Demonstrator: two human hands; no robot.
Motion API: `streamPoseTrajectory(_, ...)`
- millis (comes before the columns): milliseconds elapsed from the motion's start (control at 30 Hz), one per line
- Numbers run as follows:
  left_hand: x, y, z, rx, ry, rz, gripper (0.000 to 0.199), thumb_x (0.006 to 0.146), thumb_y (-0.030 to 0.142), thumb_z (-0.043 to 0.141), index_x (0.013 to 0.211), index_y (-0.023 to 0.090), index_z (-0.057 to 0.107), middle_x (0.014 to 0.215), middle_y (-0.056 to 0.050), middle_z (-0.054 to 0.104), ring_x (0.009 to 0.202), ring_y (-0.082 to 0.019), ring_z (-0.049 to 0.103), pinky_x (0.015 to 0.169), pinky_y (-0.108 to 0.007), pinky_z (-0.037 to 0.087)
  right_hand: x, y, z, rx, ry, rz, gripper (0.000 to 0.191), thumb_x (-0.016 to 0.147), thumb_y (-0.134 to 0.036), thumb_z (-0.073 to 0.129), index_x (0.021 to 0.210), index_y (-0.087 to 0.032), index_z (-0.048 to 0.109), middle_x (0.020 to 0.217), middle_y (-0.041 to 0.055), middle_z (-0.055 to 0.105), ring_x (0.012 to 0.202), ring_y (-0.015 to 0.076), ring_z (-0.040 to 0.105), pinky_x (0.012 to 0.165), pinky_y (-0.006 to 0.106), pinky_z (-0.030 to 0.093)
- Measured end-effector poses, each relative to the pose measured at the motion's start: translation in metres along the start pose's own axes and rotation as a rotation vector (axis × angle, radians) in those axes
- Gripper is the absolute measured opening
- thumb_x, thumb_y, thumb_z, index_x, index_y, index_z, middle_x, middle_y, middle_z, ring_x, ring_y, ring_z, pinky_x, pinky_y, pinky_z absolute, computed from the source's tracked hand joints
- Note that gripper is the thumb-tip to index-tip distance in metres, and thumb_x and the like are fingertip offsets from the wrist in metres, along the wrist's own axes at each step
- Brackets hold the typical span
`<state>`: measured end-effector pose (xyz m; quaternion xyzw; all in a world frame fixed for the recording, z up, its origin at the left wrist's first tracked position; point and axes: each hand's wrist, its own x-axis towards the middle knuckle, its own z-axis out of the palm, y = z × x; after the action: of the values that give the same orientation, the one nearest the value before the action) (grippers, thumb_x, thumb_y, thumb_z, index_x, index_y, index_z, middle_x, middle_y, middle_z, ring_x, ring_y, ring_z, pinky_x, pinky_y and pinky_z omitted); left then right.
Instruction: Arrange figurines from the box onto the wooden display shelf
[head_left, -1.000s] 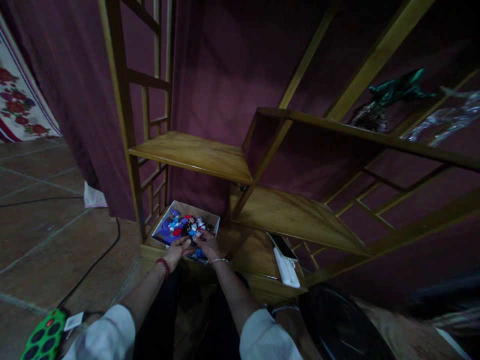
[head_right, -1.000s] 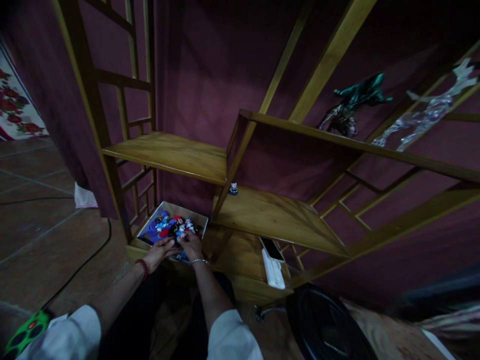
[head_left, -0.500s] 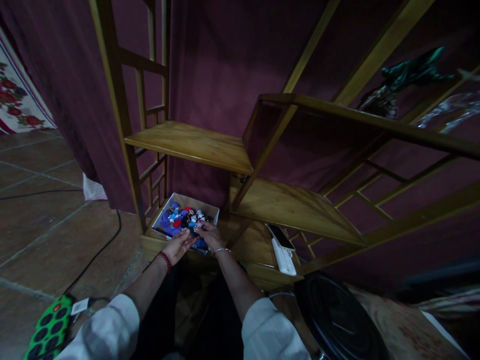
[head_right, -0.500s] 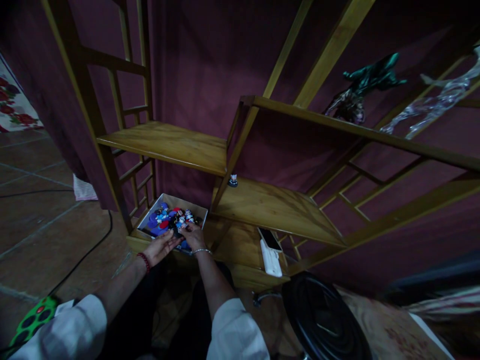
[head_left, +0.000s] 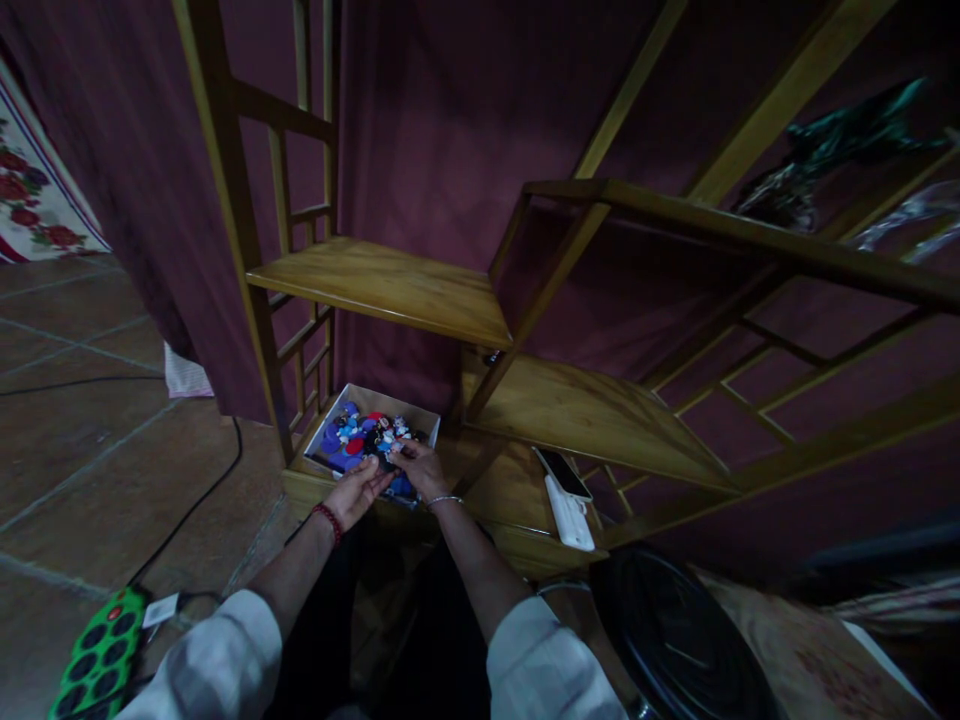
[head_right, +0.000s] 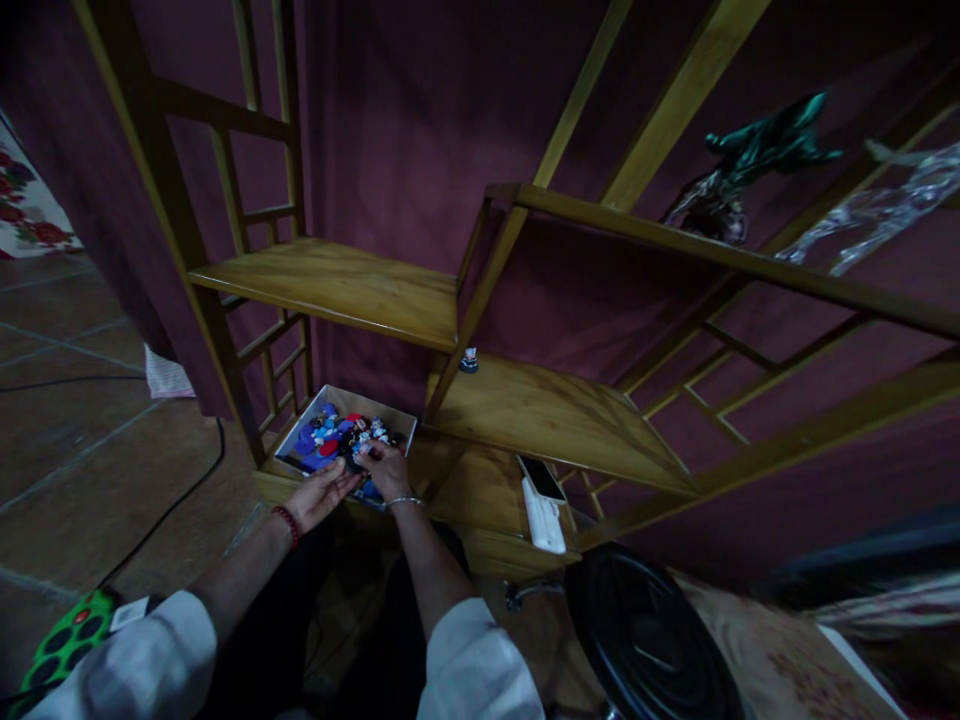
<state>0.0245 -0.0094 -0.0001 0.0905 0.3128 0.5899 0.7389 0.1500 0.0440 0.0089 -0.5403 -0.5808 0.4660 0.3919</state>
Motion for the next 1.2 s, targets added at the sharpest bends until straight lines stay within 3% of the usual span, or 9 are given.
streamPoseTrajectory(233,0.002,0.0,0.0,-0.027,-0.016,0.004,0.009,0.073,0.007,0.06,0.066,0.011,0.056,0.061,-0.002,0.063,0.068,-0.013,0.064,0.085,-0.033,0.049,0.004,0.006,0.0,-0.092,-0.03,-0.034,0.031,0.063,-0.032,0.066,0.093,-0.024,0.065,0.074,-0.0019,0.067,0.068,0.0148,0.06,0.062,0.027,0.05)
streamPoseTrajectory(433,0.0,0.001,0.003,-0.051,-0.004,-0.013,0.008,0.073,0.005,0.059,0.067,0.01,0.058,0.067,-0.003,0.066,0.069,-0.012,0.064,0.086,-0.033,0.048,-0.002,-0.006,-0.004,-0.14,-0.048,-0.049,0.031,0.065,-0.029,0.066,0.095,-0.022,0.065,0.077,-0.0007,0.068,0.07,0.0148,0.062,0.065,0.027,0.05)
streamPoseTrajectory(700,-0.001,0.0,0.003,-0.048,-0.029,-0.021,0.008,0.072,0.003,0.059,0.066,0.01,0.06,0.07,-0.004,0.067,0.074,-0.014,0.064,0.089,-0.036,0.046,-0.006,-0.014,-0.007,-0.333,-0.033,-0.12,0.029,0.07,-0.025,0.063,0.099,-0.023,0.064,0.082,0.0,0.068,0.075,0.0143,0.063,0.07,0.025,0.049)
streamPoseTrajectory(1000,0.001,-0.001,0.0,-0.021,0.006,-0.039,0.025,0.072,-0.008,0.047,0.057,0.011,0.052,0.061,-0.002,0.06,0.069,-0.013,0.063,0.091,-0.041,0.045,-0.017,-0.029,-0.007,-0.626,-0.071,-0.266,0.024,0.073,-0.023,0.061,0.096,-0.024,0.065,0.092,0.0023,0.066,0.083,0.0152,0.06,0.076,0.024,0.044)
streamPoseTrajectory(1200,-0.003,0.001,-0.001,-0.019,-0.046,-0.085,0.023,0.068,-0.01,0.048,0.059,0.011,0.051,0.066,-0.004,0.061,0.077,-0.017,0.064,0.095,-0.043,0.041,-0.013,-0.022,-0.01,-0.682,-0.097,-0.288,0.025,0.072,-0.027,0.062,0.097,-0.027,0.064,0.093,0.0012,0.066,0.085,0.0152,0.059,0.076,0.024,0.043)
